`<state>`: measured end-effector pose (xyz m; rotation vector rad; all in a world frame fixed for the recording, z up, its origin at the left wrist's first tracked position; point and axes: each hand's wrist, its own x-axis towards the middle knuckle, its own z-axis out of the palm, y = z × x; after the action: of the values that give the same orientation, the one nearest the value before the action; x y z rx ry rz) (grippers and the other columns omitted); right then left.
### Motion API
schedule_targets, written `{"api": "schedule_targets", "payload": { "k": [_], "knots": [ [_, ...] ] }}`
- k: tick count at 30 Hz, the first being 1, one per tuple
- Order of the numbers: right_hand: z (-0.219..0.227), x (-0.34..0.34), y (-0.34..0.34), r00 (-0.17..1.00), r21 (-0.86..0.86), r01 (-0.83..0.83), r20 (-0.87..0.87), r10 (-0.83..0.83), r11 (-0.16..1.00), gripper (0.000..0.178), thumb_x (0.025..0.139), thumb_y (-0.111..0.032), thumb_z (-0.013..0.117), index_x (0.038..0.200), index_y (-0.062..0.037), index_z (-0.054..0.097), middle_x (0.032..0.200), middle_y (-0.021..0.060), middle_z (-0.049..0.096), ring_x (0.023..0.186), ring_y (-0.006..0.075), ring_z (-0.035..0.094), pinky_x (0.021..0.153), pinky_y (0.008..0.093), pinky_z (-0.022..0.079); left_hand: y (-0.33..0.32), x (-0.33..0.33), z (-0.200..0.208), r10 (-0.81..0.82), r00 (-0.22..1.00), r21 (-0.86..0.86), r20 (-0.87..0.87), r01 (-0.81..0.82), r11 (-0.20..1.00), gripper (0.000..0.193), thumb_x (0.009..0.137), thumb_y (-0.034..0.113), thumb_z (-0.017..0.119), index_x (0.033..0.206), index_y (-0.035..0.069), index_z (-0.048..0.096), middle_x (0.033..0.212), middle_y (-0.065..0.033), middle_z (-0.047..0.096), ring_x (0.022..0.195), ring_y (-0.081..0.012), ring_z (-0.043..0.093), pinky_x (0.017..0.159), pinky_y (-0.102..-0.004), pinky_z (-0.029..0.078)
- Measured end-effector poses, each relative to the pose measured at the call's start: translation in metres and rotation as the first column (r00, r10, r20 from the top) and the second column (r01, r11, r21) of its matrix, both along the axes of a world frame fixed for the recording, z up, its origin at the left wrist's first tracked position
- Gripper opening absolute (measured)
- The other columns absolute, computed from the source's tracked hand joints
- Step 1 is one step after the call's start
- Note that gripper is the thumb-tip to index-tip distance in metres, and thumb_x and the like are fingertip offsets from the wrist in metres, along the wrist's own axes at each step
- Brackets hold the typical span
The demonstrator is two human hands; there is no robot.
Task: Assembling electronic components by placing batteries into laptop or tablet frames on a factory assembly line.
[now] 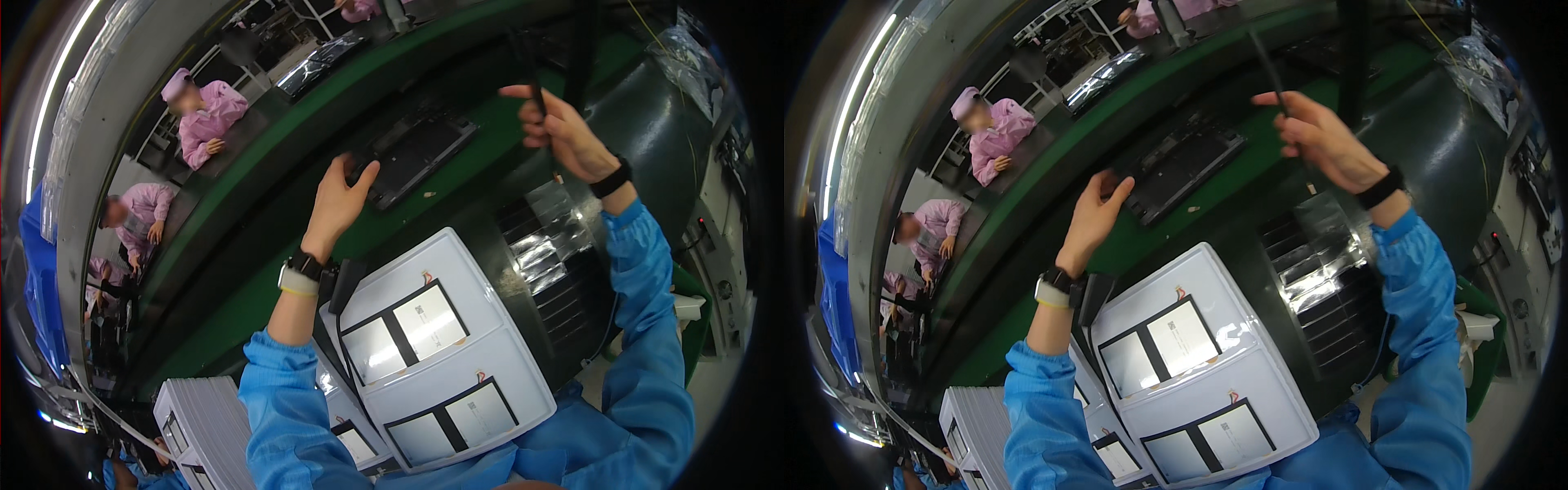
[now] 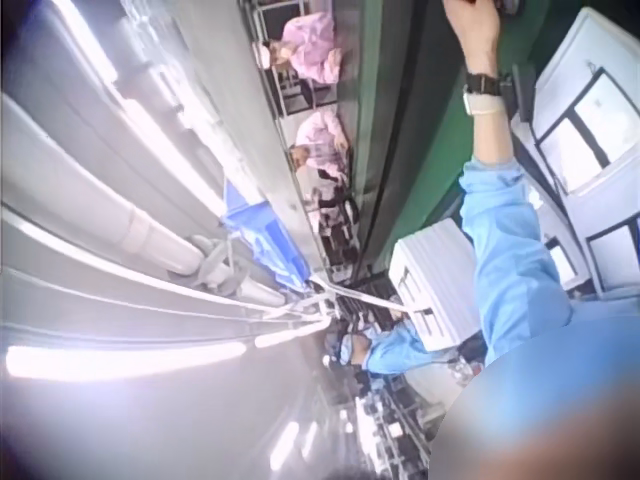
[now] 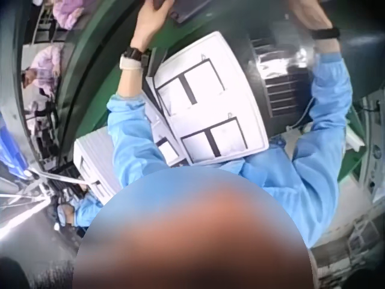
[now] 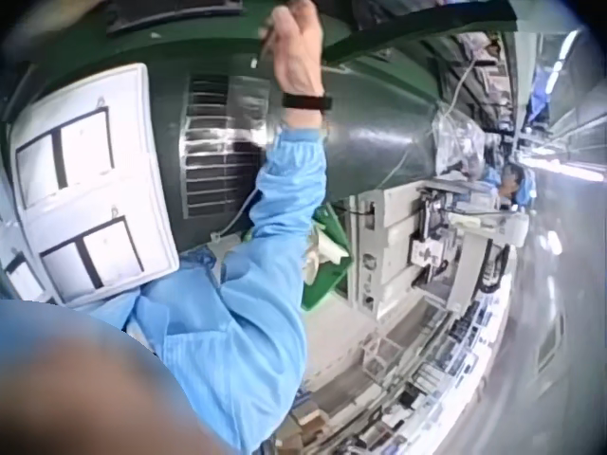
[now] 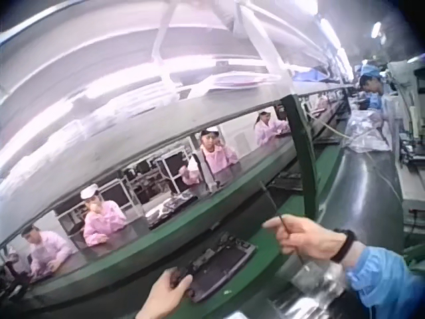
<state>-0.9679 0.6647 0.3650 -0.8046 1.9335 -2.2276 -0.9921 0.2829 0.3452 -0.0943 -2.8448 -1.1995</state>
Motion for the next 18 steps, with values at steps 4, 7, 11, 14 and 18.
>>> {"api": "schedule_targets", "payload": {
  "k": [4,7,11,14,18],
  "knots": [
    [0.0,0.006,-0.051,0.812,-0.574,-0.381,0.168,0.559,0.725,0.1,0.094,-0.074,0.049,0.151,0.0067,0.036,0.088,-0.0031,0.046,0.078,0.0074,0.044,0.071,0.0262,0.041,0.06,0.039,0.054,-0.287,0.94,0.302,-0.186,0.332,0.893,0.07,0.095,0.04,0.071,0.144,-0.004,0.047,0.137,-0.0225,0.059,0.125,-0.0274,0.059,0.101,-0.036,0.05],
    [0.008,0.027,-0.084,0.53,-0.738,-0.395,0.303,0.792,0.547,0.114,0.089,-0.085,0.041,0.146,0.0142,0.038,0.086,0.0028,0.049,0.071,0.0123,0.046,0.065,0.0275,0.041,0.093,0.05,0.075,-0.188,0.933,0.45,-0.305,0.316,0.836,0.064,0.095,0.032,0.073,0.14,-0.006,0.049,0.131,-0.0185,0.064,0.12,-0.0223,0.062,0.097,-0.0322,0.051],
    [-0.008,0.029,-0.103,0.176,-0.766,-0.537,0.307,0.935,0.352,0.118,0.087,-0.086,0.04,0.146,0.0154,0.036,0.098,0.0143,0.063,0.082,0.0233,0.062,0.073,0.0355,0.053,0.093,0.05,0.095,-0.3,0.931,0.595,-0.207,0.363,0.717,0.034,0.1,0.023,0.068,0.121,-0.002,0.06,0.101,-0.0068,0.075,0.09,-0.01,0.068,0.081,-0.0261,0.052],
    [0.0,0.028,-0.095,0.287,-0.619,-0.657,0.323,0.902,0.431,0.11,0.091,-0.082,0.038,0.146,0.0135,0.038,0.113,0.0202,0.067,0.101,0.0318,0.068,0.088,0.0469,0.056,0.079,0.058,0.088,-0.238,0.956,0.732,-0.173,0.286,0.618,0.024,0.104,0.024,0.061,0.112,0.002,0.064,0.098,-0.0029,0.074,0.083,-0.0068,0.065,0.07,-0.0208,0.047],
    [0.009,0.033,-0.088,0.83,-0.217,-0.339,0.389,0.399,0.916,0.078,0.104,-0.067,0.033,0.132,-0.0003,0.061,0.118,0.0095,0.069,0.113,0.0227,0.062,0.096,0.0421,0.05,0.048,0.048,0.084,-0.069,0.978,0.734,-0.196,0.193,0.652,0.027,0.105,0.03,0.059,0.109,0.003,0.063,0.098,-0.002,0.072,0.083,-0.0079,0.066,0.074,-0.022,0.049]
  ]
}}
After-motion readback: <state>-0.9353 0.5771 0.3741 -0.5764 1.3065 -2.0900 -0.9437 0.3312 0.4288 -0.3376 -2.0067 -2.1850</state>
